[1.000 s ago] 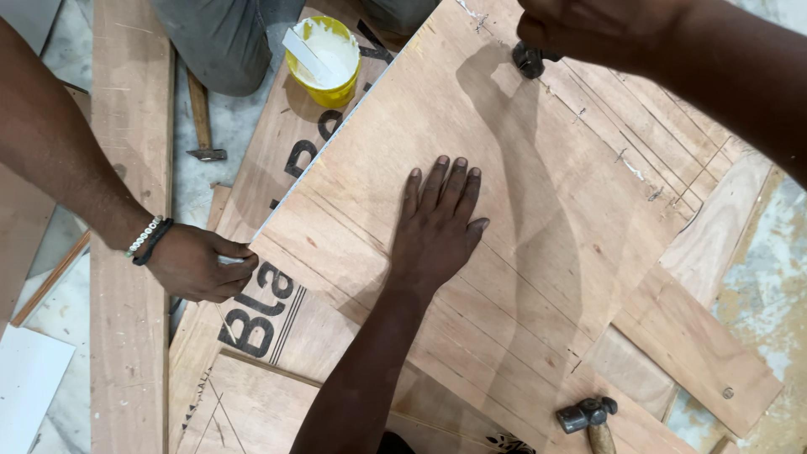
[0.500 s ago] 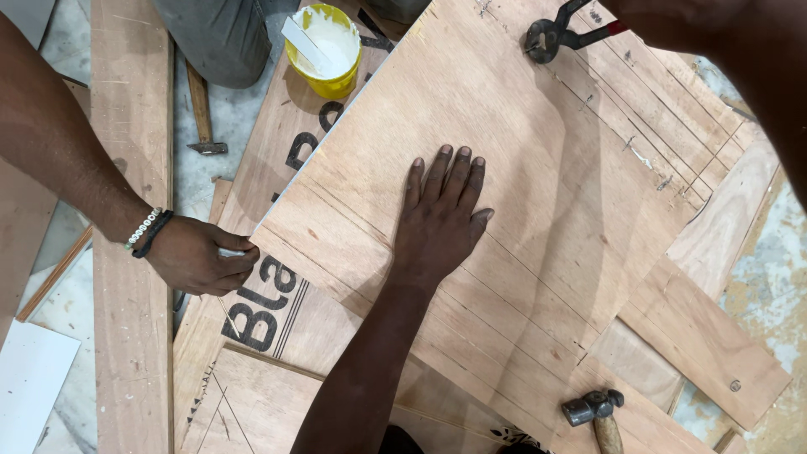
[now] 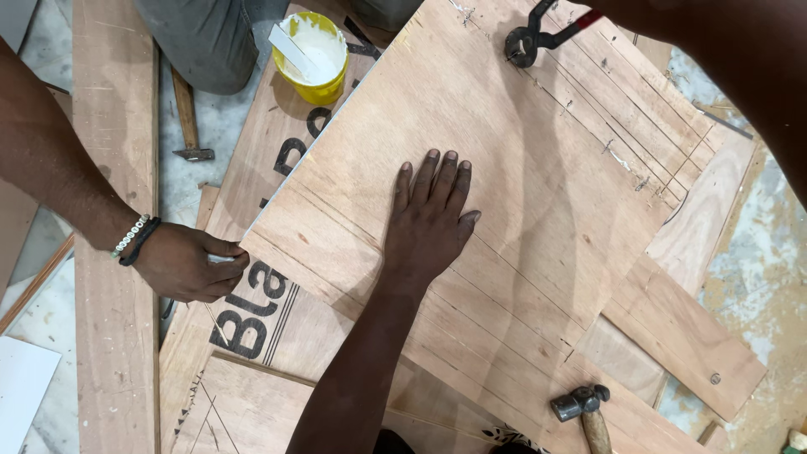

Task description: The person aligns wooden planks on a plywood base and uses a hammer to secure them. They then flip the frame and hammer a white panel into place, completing the assembly.

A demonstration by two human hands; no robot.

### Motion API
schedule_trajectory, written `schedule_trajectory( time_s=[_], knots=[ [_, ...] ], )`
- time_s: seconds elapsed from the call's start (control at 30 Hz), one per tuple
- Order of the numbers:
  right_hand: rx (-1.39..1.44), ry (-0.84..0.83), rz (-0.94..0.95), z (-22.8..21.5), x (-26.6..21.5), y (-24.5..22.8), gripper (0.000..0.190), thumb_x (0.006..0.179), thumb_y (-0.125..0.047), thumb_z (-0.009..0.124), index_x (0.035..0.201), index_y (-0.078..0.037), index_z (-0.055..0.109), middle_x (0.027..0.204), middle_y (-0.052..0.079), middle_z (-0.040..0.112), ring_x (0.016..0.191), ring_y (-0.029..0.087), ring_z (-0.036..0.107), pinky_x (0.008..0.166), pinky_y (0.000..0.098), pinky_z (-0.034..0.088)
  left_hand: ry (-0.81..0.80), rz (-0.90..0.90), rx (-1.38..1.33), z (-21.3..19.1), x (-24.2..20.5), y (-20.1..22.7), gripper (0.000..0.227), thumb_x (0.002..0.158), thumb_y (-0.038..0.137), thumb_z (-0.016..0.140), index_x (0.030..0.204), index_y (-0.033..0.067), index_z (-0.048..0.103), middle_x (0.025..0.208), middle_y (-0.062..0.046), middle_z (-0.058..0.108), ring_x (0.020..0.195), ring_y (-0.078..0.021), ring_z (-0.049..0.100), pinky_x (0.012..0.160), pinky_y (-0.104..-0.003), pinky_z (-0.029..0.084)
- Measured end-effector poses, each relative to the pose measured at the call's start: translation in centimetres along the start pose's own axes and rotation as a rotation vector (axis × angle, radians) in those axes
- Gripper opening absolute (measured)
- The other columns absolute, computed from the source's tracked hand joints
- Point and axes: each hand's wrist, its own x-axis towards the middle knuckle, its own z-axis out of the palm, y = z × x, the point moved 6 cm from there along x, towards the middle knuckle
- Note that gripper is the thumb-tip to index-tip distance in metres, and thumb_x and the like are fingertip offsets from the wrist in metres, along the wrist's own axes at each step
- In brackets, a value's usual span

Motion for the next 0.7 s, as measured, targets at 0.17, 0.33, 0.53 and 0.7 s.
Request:
schedule_trajectory(
  time_s=[0.17, 0.33, 0.53, 0.7],
  knots=[
    [-0.449, -0.125, -0.100, -0.9, 3.7, -4.5, 0.025, 0.086, -0.029, 0.081, 0.097, -0.011, 0.067, 0.074, 0.001, 0.060, 0.066, 0.011, 0.055, 0.069, 0.0307, 0.047, -0.024, -0.004, -0.012, 0.1, 0.0, 0.0, 0.064, 0.104, 0.049, 0.049, 0.156, 0.0119, 0.043, 0.163, -0.010, 0.038, 0.155, -0.0278, 0.027, 0.128, -0.054, 0.016],
    [-0.847, -0.163, -0.141, -1.8, 7.7, -9.2, 0.029, 0.082, -0.030, 0.083, 0.096, -0.012, 0.066, 0.075, 0.001, 0.059, 0.069, 0.012, 0.055, 0.072, 0.0334, 0.047, -0.038, -0.005, -0.017, 0.1, 0.3, 0.0, 0.065, 0.102, 0.049, 0.050, 0.155, 0.0116, 0.042, 0.163, -0.010, 0.037, 0.154, -0.0270, 0.026, 0.127, -0.054, 0.016],
    [-1.080, -0.220, -0.150, -0.6, 8.9, -12.5, 0.034, 0.076, -0.031, 0.087, 0.095, -0.013, 0.065, 0.077, 0.001, 0.058, 0.072, 0.014, 0.054, 0.077, 0.0367, 0.048, -0.030, -0.002, -0.021, 0.2, 0.1, -0.1, 0.066, 0.103, 0.049, 0.050, 0.155, 0.0100, 0.043, 0.162, -0.011, 0.038, 0.155, -0.0292, 0.026, 0.128, -0.055, 0.016],
    [-1.124, -0.252, -0.159, -2.3, 8.3, -13.5, 0.039, 0.072, -0.032, 0.090, 0.095, -0.014, 0.064, 0.079, 0.001, 0.056, 0.075, 0.016, 0.053, 0.081, 0.0394, 0.048, -0.027, -0.001, -0.016, 0.2, 0.0, 0.0, 0.069, 0.100, 0.051, 0.053, 0.154, 0.0093, 0.043, 0.161, -0.012, 0.039, 0.154, -0.0306, 0.027, 0.127, -0.055, 0.017]
  ],
)
